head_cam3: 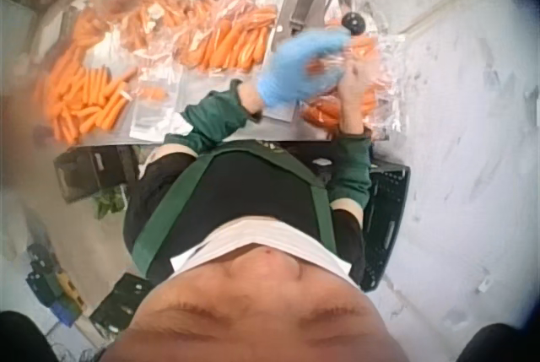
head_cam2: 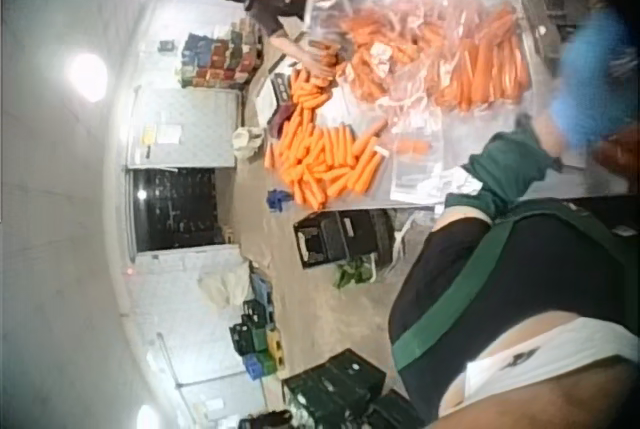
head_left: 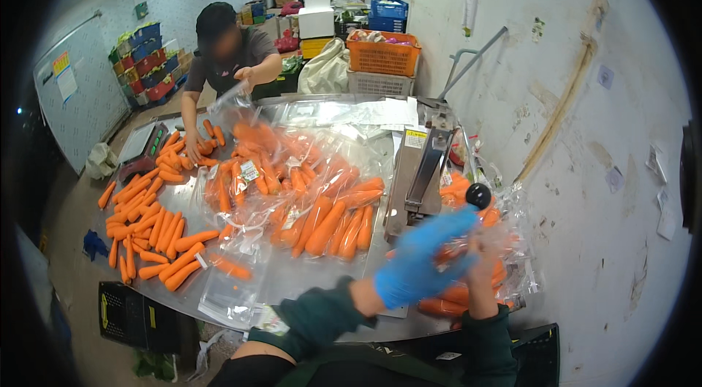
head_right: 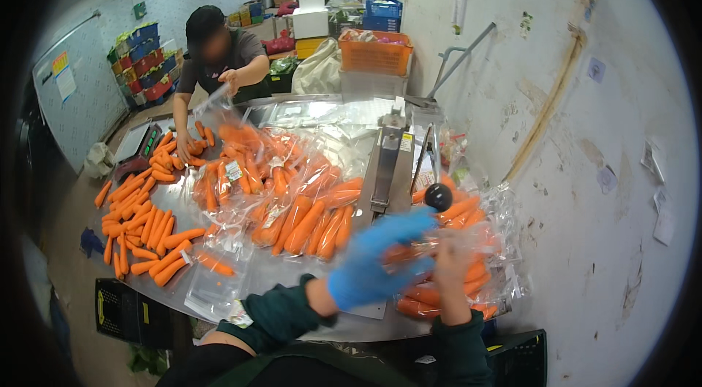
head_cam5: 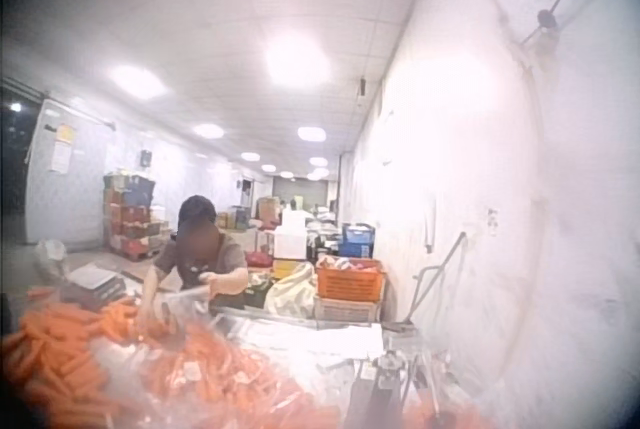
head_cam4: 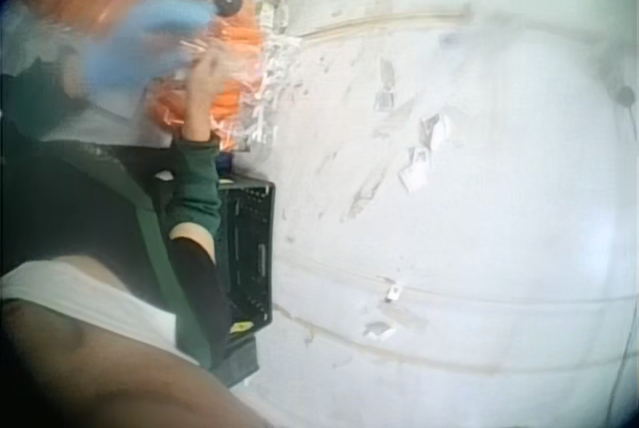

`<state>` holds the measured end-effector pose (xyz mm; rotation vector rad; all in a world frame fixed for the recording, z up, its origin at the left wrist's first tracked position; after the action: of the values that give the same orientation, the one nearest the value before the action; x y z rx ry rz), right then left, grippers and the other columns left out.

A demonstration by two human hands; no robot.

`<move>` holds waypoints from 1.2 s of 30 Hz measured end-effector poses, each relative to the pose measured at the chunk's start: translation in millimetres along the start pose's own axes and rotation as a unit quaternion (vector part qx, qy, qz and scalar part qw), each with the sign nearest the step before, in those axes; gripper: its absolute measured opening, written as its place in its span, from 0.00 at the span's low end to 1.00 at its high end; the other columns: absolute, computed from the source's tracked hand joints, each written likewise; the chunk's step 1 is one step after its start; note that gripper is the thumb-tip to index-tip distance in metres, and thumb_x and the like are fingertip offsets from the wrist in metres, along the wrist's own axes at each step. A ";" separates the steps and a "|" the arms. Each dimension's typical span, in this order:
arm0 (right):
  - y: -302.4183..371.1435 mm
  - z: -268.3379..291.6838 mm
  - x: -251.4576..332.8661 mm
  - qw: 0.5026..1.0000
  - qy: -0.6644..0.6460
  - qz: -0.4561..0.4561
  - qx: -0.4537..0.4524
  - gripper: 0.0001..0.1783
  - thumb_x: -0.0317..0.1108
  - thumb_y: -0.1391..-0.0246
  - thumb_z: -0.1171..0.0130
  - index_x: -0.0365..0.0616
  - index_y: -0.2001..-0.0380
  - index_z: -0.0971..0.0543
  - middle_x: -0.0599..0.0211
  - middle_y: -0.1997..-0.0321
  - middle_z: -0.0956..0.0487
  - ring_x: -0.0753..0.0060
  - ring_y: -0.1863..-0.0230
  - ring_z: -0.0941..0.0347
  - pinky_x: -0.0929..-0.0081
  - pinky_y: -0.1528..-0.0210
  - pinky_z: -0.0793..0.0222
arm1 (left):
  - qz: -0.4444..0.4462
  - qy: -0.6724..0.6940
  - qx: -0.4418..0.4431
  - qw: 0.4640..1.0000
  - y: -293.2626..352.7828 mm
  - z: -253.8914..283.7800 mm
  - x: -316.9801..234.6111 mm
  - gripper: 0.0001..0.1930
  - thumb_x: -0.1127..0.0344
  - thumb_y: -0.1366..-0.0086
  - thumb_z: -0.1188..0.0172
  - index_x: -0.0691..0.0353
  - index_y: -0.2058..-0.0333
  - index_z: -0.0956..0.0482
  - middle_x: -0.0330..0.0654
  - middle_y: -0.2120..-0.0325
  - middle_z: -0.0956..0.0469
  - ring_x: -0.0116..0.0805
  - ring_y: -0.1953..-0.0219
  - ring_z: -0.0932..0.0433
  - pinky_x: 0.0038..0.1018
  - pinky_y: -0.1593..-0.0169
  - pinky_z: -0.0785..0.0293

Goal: The person puts carrots into plastic bags by hand and seals the bags using a heat sealer before applying labels.

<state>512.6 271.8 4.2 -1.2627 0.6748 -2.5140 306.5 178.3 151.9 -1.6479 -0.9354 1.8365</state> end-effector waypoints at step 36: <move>20.6 20.4 144.3 0.966 -0.180 0.030 0.183 0.08 0.28 0.47 0.38 0.40 0.63 0.18 0.63 0.67 0.21 0.70 0.68 0.23 0.75 0.66 0.29 | 0.357 0.155 0.368 0.844 -3.1 84.0 -3.1 0.36 0.75 0.46 0.32 0.58 0.38 0.33 0.37 0.50 0.23 0.14 0.72 0.30 0.15 0.68 0.32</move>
<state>443.5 188.3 103.8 -1.4681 0.1524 -2.1431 223.8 164.3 159.0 -1.7644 0.5804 1.8839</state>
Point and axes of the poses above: each hand's wrist, its own y-axis away from the middle knuckle, its own z-axis out of the back of the hand, x = y × z, the point moved 1 cm from there along -y, towards the middle knuckle
